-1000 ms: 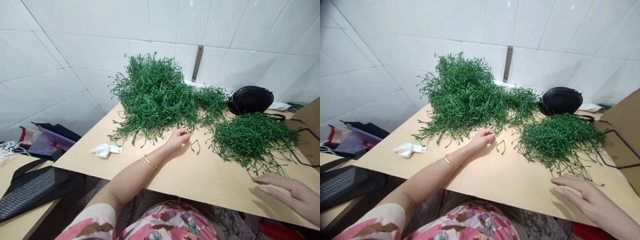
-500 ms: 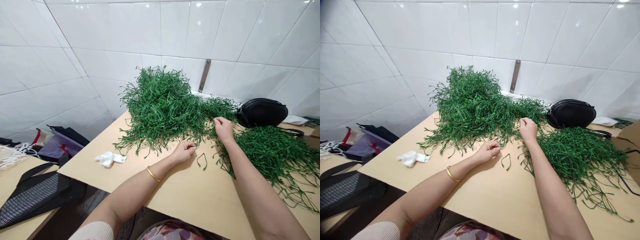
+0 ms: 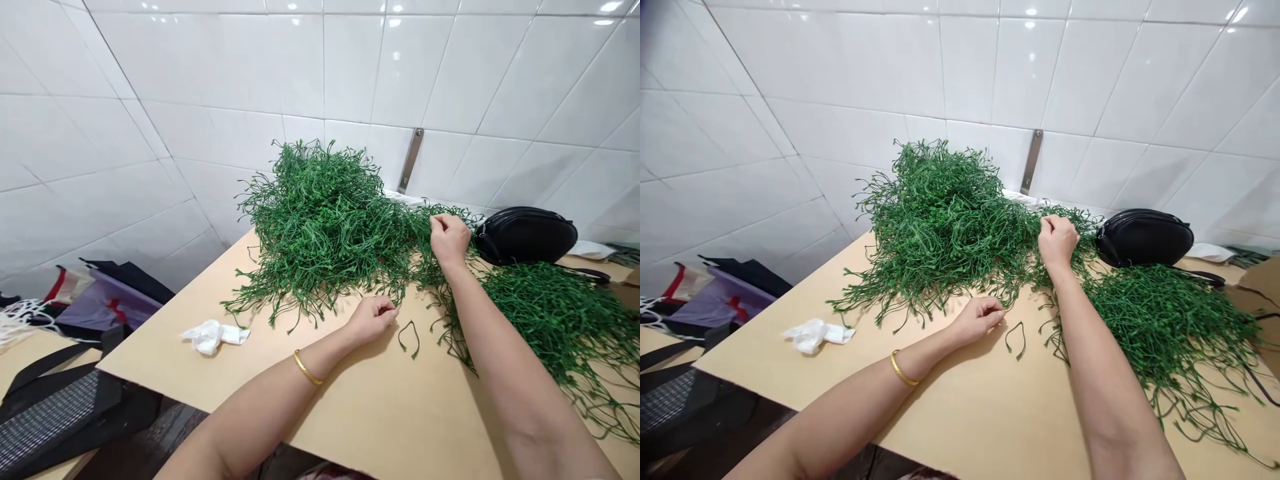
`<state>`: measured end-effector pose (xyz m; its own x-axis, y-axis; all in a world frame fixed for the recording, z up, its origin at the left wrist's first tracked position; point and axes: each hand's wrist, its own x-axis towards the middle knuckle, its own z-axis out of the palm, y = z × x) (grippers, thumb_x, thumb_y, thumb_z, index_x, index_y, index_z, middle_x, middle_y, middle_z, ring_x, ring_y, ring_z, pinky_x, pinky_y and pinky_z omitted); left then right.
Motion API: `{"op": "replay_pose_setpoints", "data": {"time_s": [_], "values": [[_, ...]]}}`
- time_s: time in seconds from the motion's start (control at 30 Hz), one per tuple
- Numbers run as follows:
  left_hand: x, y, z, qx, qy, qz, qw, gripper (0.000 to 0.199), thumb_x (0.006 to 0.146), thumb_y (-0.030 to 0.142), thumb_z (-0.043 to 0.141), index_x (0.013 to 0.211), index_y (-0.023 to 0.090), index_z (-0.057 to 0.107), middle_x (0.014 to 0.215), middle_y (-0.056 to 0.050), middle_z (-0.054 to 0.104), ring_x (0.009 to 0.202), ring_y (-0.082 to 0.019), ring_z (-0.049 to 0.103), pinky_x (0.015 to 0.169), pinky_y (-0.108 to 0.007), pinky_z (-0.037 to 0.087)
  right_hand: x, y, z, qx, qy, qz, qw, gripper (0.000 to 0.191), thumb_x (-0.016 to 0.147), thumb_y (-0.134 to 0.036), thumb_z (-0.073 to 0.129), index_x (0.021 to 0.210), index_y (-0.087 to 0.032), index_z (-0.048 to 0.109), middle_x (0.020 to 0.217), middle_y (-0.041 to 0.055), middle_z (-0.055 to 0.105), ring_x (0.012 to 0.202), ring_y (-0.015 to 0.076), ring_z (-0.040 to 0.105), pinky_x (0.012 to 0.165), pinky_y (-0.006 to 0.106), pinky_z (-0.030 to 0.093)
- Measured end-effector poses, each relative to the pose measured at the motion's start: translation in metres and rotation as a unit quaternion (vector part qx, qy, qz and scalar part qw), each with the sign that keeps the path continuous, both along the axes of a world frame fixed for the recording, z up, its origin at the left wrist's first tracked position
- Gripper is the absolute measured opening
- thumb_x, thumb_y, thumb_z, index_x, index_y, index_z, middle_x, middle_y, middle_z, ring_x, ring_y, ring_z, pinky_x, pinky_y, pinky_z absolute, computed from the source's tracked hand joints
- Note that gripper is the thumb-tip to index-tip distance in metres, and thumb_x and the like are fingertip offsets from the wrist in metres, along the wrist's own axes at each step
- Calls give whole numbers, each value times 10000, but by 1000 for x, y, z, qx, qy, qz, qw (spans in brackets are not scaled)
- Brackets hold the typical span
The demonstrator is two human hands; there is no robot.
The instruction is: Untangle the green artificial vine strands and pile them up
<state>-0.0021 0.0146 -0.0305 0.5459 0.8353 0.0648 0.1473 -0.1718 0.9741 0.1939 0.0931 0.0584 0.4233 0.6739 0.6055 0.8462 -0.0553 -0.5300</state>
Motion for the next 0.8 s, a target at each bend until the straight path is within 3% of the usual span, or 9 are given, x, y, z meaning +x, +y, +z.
{"op": "replay_pose_setpoints", "data": {"time_s": [0.13, 0.27, 0.37, 0.47, 0.53, 0.63, 0.8], "values": [[2, 2, -1, 5, 8, -2, 1000, 163, 732, 254, 505, 602, 157, 504, 559, 18, 474, 556, -95, 417, 543, -225, 326, 10, -15, 4, -17, -45, 33, 998, 279, 796, -339, 435, 758, -185, 664, 721, 78, 636, 708, 202, 538, 707, 314, 375], [2, 1, 1, 15, 9, -1, 1000, 128, 749, 244, 517, 676, 149, 563, 598, 10, 521, 569, -102, 459, 551, -227, 365, 33, -30, -7, -64, -66, -36, 995, 306, 797, -315, 423, 868, -165, 680, 890, 135, 656, 835, 247, 558, 745, 353, 384], [1, 2, 3, 62, 3, -11, 998, 175, 772, 225, 516, 854, 152, 653, 841, -47, 652, 766, -145, 591, 727, -269, 461, 52, -36, -19, -141, -35, -53, 988, 347, 723, -354, 551, 963, -138, 677, 928, 169, 665, 846, 272, 561, 746, 382, 380], [1, 5, 4, 95, 6, -27, 995, 221, 781, 220, 532, 920, 150, 689, 1097, -109, 650, 1086, -208, 574, 974, -340, 413, 57, -38, -31, -169, 0, 4, 986, 234, 647, -299, 625, 806, -140, 687, 797, 149, 679, 780, 244, 565, 719, 361, 378], [0, 8, 3, 88, 14, -34, 995, 214, 780, 225, 548, 905, 138, 698, 1132, -135, 639, 1189, -234, 521, 1030, -368, 377, 54, -36, -33, -145, 12, 20, 989, 163, 674, -261, 578, 742, -146, 673, 751, 129, 678, 748, 217, 568, 710, 342, 385], [0, 10, 2, 80, 14, -30, 996, 197, 773, 225, 564, 889, 141, 699, 1155, -138, 629, 1173, -238, 533, 1020, -376, 391, 47, -32, -24, -82, 34, 20, 996, 216, 744, -266, 481, 800, -143, 650, 748, 97, 665, 702, 187, 580, 691, 316, 417], [2, 9, -1, 66, -5, -22, 998, 148, 751, 235, 597, 831, 150, 689, 1100, -110, 635, 1015, -200, 594, 869, -312, 468, 26, -43, 6, 163, 60, 55, 983, 232, 832, -328, 426, 880, -184, 602, 811, 75, 630, 731, 174, 596, 703, 318, 463]]}}
